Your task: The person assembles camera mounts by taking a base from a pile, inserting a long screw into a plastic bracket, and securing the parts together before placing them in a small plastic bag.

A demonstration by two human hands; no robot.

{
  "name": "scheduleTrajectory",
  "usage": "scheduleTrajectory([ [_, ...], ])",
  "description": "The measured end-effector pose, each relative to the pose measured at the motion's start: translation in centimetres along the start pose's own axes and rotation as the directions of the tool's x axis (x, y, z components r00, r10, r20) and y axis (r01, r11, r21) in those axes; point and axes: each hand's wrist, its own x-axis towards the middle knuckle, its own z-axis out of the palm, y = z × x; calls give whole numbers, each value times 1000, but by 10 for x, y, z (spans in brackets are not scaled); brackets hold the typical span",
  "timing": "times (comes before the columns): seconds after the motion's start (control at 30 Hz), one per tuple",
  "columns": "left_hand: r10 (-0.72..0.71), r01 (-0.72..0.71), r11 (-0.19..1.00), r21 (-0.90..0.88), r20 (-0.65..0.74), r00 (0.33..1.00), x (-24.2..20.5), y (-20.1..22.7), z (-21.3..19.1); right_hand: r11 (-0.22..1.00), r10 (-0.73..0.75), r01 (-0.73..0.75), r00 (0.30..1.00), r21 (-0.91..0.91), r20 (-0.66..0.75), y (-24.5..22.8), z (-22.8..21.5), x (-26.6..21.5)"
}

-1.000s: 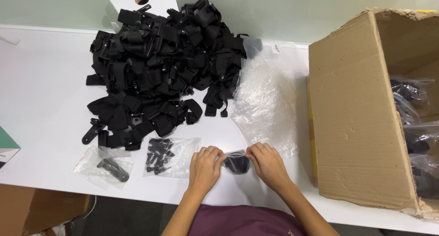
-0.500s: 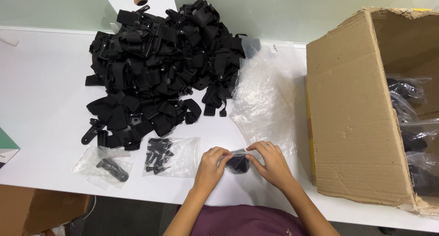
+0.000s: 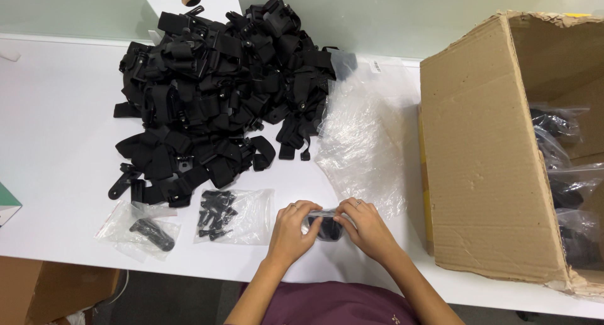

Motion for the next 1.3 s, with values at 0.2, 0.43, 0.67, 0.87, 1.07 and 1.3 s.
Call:
scheduleTrajectory([
  [0.2,3,-3,1000,17,12,1000,-2,-5,10,991,-97,100,995,91,-38,-10,0,-1],
  [0.43,59,-58,997,52,-10,998,-4,2,10,994,-58,64,997,94,-59,2,17,-4],
  [0.67,39,-37,995,93,-17,999,-5,6,14,994,-61,67,996,85,-68,-1,16,-5],
  [0.87,63,-57,991,124,-40,997,-6,4,16,992,-82,90,993,88,-90,-3,13,-3],
  [1.07,78,-73,988,135,-36,996,-6,5,21,997,-75,78,991,27,-111,0,20,-6],
  [1.3,73,-56,984,169,-100,992,-3,3,17,998,-1,9,992,67,-122,8,20,-5],
])
